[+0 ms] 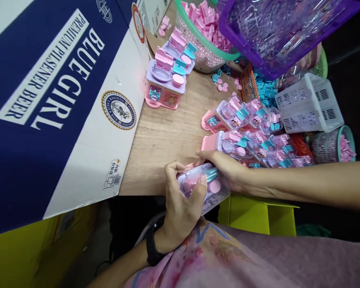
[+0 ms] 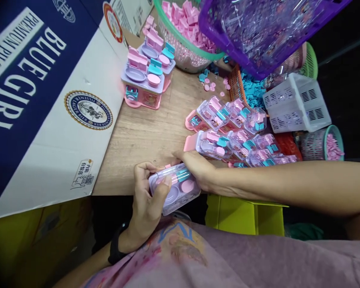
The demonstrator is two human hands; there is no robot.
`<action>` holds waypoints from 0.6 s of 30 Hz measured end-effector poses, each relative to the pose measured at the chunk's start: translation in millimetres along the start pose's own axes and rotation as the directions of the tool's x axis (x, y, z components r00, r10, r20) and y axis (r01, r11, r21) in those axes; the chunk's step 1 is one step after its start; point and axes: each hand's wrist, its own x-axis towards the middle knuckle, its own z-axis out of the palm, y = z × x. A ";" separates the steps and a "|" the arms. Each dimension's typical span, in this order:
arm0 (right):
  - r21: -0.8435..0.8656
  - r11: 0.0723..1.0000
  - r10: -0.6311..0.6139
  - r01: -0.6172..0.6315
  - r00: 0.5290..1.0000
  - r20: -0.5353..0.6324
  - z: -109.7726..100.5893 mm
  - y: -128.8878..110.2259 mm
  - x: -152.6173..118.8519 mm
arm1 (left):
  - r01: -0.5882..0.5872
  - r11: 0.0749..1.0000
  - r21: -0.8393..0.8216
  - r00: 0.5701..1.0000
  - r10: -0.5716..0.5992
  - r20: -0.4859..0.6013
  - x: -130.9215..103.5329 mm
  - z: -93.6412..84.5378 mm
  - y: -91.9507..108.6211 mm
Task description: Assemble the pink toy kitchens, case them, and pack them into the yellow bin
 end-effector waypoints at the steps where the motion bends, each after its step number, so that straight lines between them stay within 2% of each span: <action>1: -0.024 1.000 -0.013 0.013 1.000 -0.027 1.8 -0.4 0.5 | 0.011 1.000 0.023 1.000 -0.011 0.004 0.0 -0.5 -0.1; 5: -0.068 0.997 -0.040 0.036 0.997 -0.066 6.8 -1.2 3.2 | 0.059 0.996 0.061 0.998 -0.059 -0.009 0.0 -0.9 0.5; 9: -0.077 0.996 -0.050 0.045 0.996 -0.072 6.5 -0.2 4.9 | 0.061 0.995 0.077 0.998 -0.061 -0.004 0.6 -1.5 1.7; 18: -0.092 0.995 -0.051 0.045 0.996 -0.071 5.7 -2.6 4.9 | 0.081 0.995 -0.056 0.997 -0.080 0.022 1.2 -0.7 2.5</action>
